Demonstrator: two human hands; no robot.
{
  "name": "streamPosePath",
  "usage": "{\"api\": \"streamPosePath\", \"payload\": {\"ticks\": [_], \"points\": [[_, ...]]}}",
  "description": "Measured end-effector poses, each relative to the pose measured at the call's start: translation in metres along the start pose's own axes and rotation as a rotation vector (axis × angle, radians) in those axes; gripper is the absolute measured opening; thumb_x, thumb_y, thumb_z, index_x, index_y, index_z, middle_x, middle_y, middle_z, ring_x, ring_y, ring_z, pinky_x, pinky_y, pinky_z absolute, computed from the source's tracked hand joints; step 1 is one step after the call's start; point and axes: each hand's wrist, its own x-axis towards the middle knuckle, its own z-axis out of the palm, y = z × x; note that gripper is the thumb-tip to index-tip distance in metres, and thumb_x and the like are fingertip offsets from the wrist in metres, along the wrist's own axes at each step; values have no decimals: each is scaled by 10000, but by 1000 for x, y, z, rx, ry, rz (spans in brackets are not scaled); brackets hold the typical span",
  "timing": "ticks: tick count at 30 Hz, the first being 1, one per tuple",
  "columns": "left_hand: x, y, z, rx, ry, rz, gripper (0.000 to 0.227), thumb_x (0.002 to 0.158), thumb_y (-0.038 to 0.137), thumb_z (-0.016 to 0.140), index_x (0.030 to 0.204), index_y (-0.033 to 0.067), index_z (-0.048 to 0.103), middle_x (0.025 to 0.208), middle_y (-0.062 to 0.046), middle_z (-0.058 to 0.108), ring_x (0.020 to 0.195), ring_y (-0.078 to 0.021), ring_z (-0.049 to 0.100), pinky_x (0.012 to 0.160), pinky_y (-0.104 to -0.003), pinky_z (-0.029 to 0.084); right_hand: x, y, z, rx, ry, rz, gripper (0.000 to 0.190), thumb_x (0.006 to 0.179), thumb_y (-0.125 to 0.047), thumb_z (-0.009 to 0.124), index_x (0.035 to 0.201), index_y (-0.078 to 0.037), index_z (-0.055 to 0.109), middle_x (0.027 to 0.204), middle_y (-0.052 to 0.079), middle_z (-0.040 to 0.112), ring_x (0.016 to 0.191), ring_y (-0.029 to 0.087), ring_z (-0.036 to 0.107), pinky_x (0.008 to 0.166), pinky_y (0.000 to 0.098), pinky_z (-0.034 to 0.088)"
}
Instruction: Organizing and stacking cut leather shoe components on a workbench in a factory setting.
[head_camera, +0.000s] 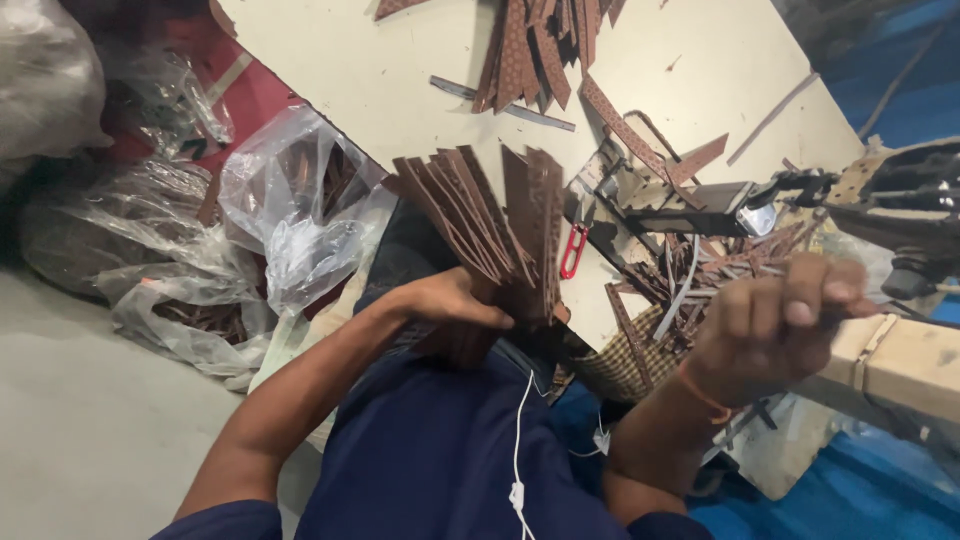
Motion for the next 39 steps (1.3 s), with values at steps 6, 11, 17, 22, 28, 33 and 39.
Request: {"api": "streamPosePath", "payload": {"ticks": [6, 11, 17, 22, 28, 33, 39], "points": [[3, -16, -5, -103, -76, 77, 696, 872, 106, 782, 1490, 10, 477, 1452, -126, 587, 1349, -228, 549, 1172, -390, 432, 47, 66, 166, -1638, -479, -79, 369, 770, -143, 807, 1105, -12, 726, 1174, 112, 720, 1071, 320, 698, 966, 428, 529], [-3, 0, 4, -45, -90, 12, 577, 888, 122, 764, 1404, 3, 535, 1306, -94, 640, 1219, -177, 583, 1048, -361, 505, 40, 97, 129, -1566, -522, -37, 252, 781, -15, 802, 1029, -53, 772, 1099, 85, 763, 963, 253, 683, 856, 355, 531], [-4, 15, 16, 17, 29, -89, 496, 872, 144, 786, 1311, -24, 626, 1180, -127, 717, 1102, -200, 651, 987, -362, 547, 29, 108, 109, -1236, -253, -23, 52, 902, 2, 749, 933, -38, 736, 1033, 75, 771, 929, 199, 720, 889, 330, 521], [-11, 15, 14, 86, 83, -293, 489, 865, 198, 772, 1291, 7, 624, 1131, -120, 720, 1055, -200, 665, 939, -355, 543, 26, 81, 90, -608, 38, -78, 136, 1057, -90, 652, 947, -53, 722, 909, 64, 712, 833, 145, 656, 785, 289, 532], [-14, 5, 5, 51, 105, -221, 513, 854, 218, 782, 1295, -1, 640, 1136, -146, 733, 1072, -236, 667, 942, -393, 556, 38, 75, 105, -707, 143, -248, 52, 1054, -93, 672, 1009, -69, 682, 975, 62, 694, 838, 130, 637, 730, 248, 534], [-11, 29, 16, 41, 109, -38, 650, 824, 209, 816, 1392, 33, 554, 1345, -102, 638, 1273, -207, 581, 1096, -386, 465, 33, 98, 96, -1069, 276, -241, 30, 1057, -35, 684, 1043, -33, 657, 1057, 73, 679, 913, 122, 626, 828, 248, 536], [-13, 41, 19, 19, 212, 90, 645, 882, 187, 791, 1443, 21, 520, 1408, -93, 602, 1336, -222, 536, 1150, -391, 422, 28, 92, 109, -1068, 243, 155, 202, 1025, -14, 632, 1222, -44, 666, 1083, 84, 699, 967, 124, 670, 857, 250, 559]]}}
